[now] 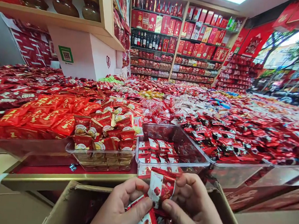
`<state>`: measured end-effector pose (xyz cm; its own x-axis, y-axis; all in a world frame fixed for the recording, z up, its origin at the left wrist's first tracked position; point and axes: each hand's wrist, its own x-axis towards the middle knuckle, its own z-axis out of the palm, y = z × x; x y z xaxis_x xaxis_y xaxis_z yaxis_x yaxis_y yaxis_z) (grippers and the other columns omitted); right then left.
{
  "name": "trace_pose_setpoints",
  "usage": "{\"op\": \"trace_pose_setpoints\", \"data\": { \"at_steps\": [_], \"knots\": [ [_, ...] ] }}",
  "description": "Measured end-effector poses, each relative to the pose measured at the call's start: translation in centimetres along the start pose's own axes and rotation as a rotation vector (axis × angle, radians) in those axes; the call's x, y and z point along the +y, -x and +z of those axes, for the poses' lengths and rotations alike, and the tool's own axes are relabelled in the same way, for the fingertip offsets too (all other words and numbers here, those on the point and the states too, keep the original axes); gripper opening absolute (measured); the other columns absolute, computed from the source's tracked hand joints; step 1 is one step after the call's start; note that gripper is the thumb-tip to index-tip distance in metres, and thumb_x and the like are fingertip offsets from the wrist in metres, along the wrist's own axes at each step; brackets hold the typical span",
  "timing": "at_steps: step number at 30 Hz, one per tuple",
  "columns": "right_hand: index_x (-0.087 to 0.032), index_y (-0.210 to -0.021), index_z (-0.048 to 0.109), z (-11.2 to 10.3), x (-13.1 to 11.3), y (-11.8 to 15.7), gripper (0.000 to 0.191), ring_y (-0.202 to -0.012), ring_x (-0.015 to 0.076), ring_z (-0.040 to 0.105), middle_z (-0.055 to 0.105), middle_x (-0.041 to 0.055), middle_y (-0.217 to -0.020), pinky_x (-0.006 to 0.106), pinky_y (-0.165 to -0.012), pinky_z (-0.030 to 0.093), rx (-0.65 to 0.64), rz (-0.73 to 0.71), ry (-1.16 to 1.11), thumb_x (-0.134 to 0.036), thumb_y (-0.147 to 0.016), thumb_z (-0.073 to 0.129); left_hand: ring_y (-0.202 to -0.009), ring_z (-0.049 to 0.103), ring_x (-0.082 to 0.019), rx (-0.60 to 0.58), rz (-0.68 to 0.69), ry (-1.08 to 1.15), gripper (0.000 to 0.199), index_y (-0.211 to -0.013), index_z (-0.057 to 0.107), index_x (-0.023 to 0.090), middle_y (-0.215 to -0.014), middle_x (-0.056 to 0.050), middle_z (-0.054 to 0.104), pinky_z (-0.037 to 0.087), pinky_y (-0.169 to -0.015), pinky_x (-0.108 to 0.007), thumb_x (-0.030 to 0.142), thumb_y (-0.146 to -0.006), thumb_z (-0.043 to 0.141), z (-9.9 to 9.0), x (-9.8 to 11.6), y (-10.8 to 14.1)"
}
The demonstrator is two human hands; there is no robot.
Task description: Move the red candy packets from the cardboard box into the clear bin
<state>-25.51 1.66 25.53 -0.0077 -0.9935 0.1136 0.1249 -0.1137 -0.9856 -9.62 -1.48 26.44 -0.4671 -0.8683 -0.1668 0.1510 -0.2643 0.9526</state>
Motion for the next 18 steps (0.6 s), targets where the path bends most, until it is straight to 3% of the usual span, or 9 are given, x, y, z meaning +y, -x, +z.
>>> {"op": "trace_pose_setpoints", "data": {
  "at_steps": [4, 9, 11, 13, 15, 18],
  "knots": [
    [-0.023, -0.079, 0.040, -0.1, -0.5, -0.3, 0.032, -0.060, 0.0086, 0.050, 0.051, -0.0044, -0.068, 0.020, -0.058, 0.041, 0.048, 0.035, -0.029, -0.040, -0.072, 0.066, -0.081, 0.061, -0.020, -0.023, 0.019, 0.008, 0.029, -0.081, 0.060, 0.018, -0.080, -0.004, 0.068, 0.045, -0.076, -0.030, 0.041, -0.067, 0.070, 0.0, 0.3, 0.2],
    [-0.021, -0.071, 0.044, -0.7, -0.4, -0.1, 0.024, -0.056, 0.0105, 0.047, 0.051, -0.0020, -0.064, 0.021, -0.051, 0.039, -0.018, -0.044, 0.266, -0.040, -0.079, 0.056, -0.076, 0.058, -0.016, -0.015, 0.077, -0.028, 0.028, -0.079, 0.058, 0.019, -0.076, -0.001, 0.066, 0.043, -0.074, -0.026, 0.041, -0.068, 0.069, -0.2, 0.0, 0.1],
    [-0.021, -0.074, 0.049, -1.5, -1.6, -0.5, 0.016, -0.063, 0.0133, 0.054, 0.057, 0.0014, -0.073, 0.024, -0.057, 0.043, -0.015, -0.190, 0.439, -0.035, -0.082, 0.052, -0.066, 0.052, -0.012, -0.019, 0.077, -0.064, 0.030, -0.084, 0.056, 0.020, -0.075, 0.000, 0.063, 0.041, -0.069, -0.025, 0.043, -0.069, 0.067, -0.4, -0.3, 0.0],
    [-0.022, -0.083, 0.053, -2.5, -3.8, -2.0, 0.008, -0.074, 0.0162, 0.058, 0.061, 0.0040, -0.083, 0.026, -0.068, 0.045, 0.065, -0.369, 0.673, -0.029, -0.084, 0.048, -0.060, 0.046, -0.010, -0.014, 0.055, -0.126, 0.033, -0.087, 0.055, 0.020, -0.072, 0.002, 0.059, 0.038, -0.062, -0.023, 0.046, -0.070, 0.065, -0.5, -0.7, 0.0],
    [-0.021, -0.089, 0.055, -3.4, -6.3, -4.6, 0.011, -0.076, 0.0174, 0.059, 0.063, 0.0049, -0.084, 0.027, -0.071, 0.044, 0.166, -0.445, 0.969, -0.023, -0.084, 0.045, -0.058, 0.040, -0.009, -0.021, 0.034, -0.187, 0.033, -0.088, 0.054, 0.019, -0.068, 0.004, 0.053, 0.034, -0.058, -0.022, 0.046, -0.071, 0.063, -0.6, -0.9, 0.0],
    [-0.018, -0.092, 0.059, -4.0, -8.4, -9.5, 0.019, -0.079, 0.0191, 0.060, 0.066, 0.0066, -0.084, 0.026, -0.068, 0.043, 0.108, -0.225, 1.415, -0.014, -0.081, 0.044, -0.060, 0.037, -0.010, -0.056, 0.042, -0.260, 0.026, -0.088, 0.054, 0.019, -0.067, 0.005, 0.047, 0.032, -0.059, -0.022, 0.038, -0.072, 0.061, -0.5, -1.0, 0.2]
  ]
}}
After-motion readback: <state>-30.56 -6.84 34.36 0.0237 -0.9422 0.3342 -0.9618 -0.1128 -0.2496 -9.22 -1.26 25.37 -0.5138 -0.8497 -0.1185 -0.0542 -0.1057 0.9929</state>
